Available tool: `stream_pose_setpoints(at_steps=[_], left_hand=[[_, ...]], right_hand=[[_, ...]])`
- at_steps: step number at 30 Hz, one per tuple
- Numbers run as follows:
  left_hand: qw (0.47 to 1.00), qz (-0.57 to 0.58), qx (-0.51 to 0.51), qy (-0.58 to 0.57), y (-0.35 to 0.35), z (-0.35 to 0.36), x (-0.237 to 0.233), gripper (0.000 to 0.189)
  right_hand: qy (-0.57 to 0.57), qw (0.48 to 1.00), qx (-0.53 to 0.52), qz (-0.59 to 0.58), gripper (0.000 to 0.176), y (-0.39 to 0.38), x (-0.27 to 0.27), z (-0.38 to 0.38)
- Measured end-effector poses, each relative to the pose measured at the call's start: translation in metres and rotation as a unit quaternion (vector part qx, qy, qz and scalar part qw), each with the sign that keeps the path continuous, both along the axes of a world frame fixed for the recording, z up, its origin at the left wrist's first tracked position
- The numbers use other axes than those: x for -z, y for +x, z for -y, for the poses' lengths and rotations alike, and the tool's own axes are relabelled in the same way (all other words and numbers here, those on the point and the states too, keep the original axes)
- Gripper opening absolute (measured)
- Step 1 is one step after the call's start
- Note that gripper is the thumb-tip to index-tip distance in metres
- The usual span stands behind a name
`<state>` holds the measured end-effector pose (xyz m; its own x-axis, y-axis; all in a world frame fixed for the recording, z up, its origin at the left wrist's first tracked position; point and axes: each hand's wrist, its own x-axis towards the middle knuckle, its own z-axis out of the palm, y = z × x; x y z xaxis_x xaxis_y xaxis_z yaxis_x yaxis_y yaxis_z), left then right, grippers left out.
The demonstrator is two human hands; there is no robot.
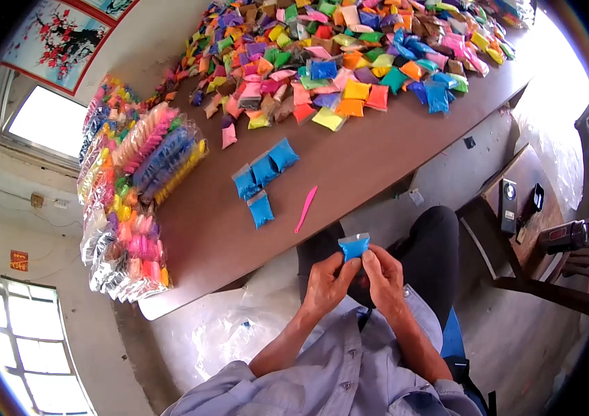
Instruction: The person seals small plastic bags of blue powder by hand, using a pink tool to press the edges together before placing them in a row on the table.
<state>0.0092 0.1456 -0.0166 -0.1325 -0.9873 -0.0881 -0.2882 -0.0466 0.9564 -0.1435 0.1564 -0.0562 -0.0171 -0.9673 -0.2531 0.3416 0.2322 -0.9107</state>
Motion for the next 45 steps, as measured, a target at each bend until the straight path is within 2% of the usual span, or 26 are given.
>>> stream_pose_setpoints(at_steps=[4, 6, 8, 10, 12, 14, 16, 18, 20, 23, 25, 27, 28, 30, 32, 36, 39, 43, 45], left_hand=[[1.000, -0.019, -0.013, -0.002, -0.002, -0.003, -0.002, 0.030], [0.998, -0.046, -0.025, 0.037, -0.002, -0.004, -0.010, 0.032], [0.994, -0.090, -0.008, 0.057, 0.006, -0.009, 0.005, 0.037], [0.985, -0.141, -0.060, 0.082, 0.005, -0.009, -0.003, 0.042], [0.986, -0.141, -0.063, 0.068, 0.006, -0.010, -0.009, 0.044], [0.993, -0.085, -0.068, 0.036, 0.010, -0.013, -0.012, 0.043], [0.993, -0.092, -0.076, 0.006, 0.012, -0.014, 0.004, 0.042], [0.992, -0.044, -0.090, -0.073, 0.017, -0.010, 0.011, 0.043], [0.991, -0.062, -0.082, -0.090, 0.020, -0.009, 0.010, 0.044], [0.984, -0.161, -0.073, 0.028, 0.020, -0.006, -0.003, 0.036], [0.980, -0.187, -0.059, 0.032, 0.019, -0.004, -0.019, 0.033], [0.973, -0.225, -0.048, 0.035, 0.019, 0.001, -0.017, 0.026], [0.971, -0.233, -0.028, 0.039, 0.015, 0.002, -0.024, 0.026], [0.972, -0.229, -0.050, 0.006, 0.009, 0.001, -0.041, 0.035], [0.968, -0.247, -0.037, -0.003, 0.006, 0.003, -0.039, 0.034], [0.975, -0.207, -0.063, -0.052, 0.012, 0.003, -0.040, 0.029], [0.983, -0.175, -0.050, 0.004, 0.024, -0.001, -0.059, 0.029], [0.983, -0.181, -0.032, -0.006, 0.029, -0.007, -0.064, 0.030], [0.982, -0.184, -0.029, -0.023, 0.032, -0.011, -0.061, 0.030]], right_hand=[[-0.045, 0.999, -0.001, 0.026, 0.029, 0.000, 0.000, -0.001], [-0.045, 0.999, 0.015, 0.006, 0.028, 0.000, -0.003, -0.003], [-0.059, 0.998, -0.022, -0.026, 0.028, -0.002, -0.010, -0.002], [-0.084, 0.993, -0.062, -0.053, 0.031, -0.005, -0.018, -0.004], [-0.088, 0.993, -0.064, -0.053, 0.033, -0.002, -0.024, -0.005], [-0.070, 0.993, -0.081, -0.047, 0.037, 0.000, -0.025, -0.006], [-0.052, 0.994, -0.085, -0.038, 0.038, 0.004, -0.029, -0.009], [-0.071, 0.991, -0.091, -0.061, 0.040, 0.006, -0.031, -0.008], [-0.089, 0.990, -0.093, -0.057, 0.039, 0.007, -0.039, -0.008], [-0.089, 0.986, -0.099, -0.103, 0.032, 0.002, -0.057, -0.006], [-0.096, 0.982, -0.106, -0.120, 0.028, -0.001, -0.058, -0.005], [-0.099, 0.977, -0.115, -0.151, 0.028, -0.006, -0.068, -0.003], [-0.102, 0.975, -0.114, -0.160, 0.031, -0.008, -0.074, -0.003], [-0.155, 0.973, -0.074, -0.152, 0.033, -0.004, -0.063, -0.003], [-0.127, 0.978, -0.059, -0.152, 0.034, -0.003, -0.057, -0.003], [-0.162, 0.963, -0.088, -0.196, 0.031, -0.006, -0.077, 0.000], [-0.291, 0.908, -0.100, -0.284, 0.032, -0.007, -0.084, 0.006], [-0.307, 0.868, -0.173, -0.349, 0.033, -0.012, -0.099, 0.011], [-0.319, 0.867, -0.170, -0.344, 0.034, -0.010, -0.102, 0.011]])
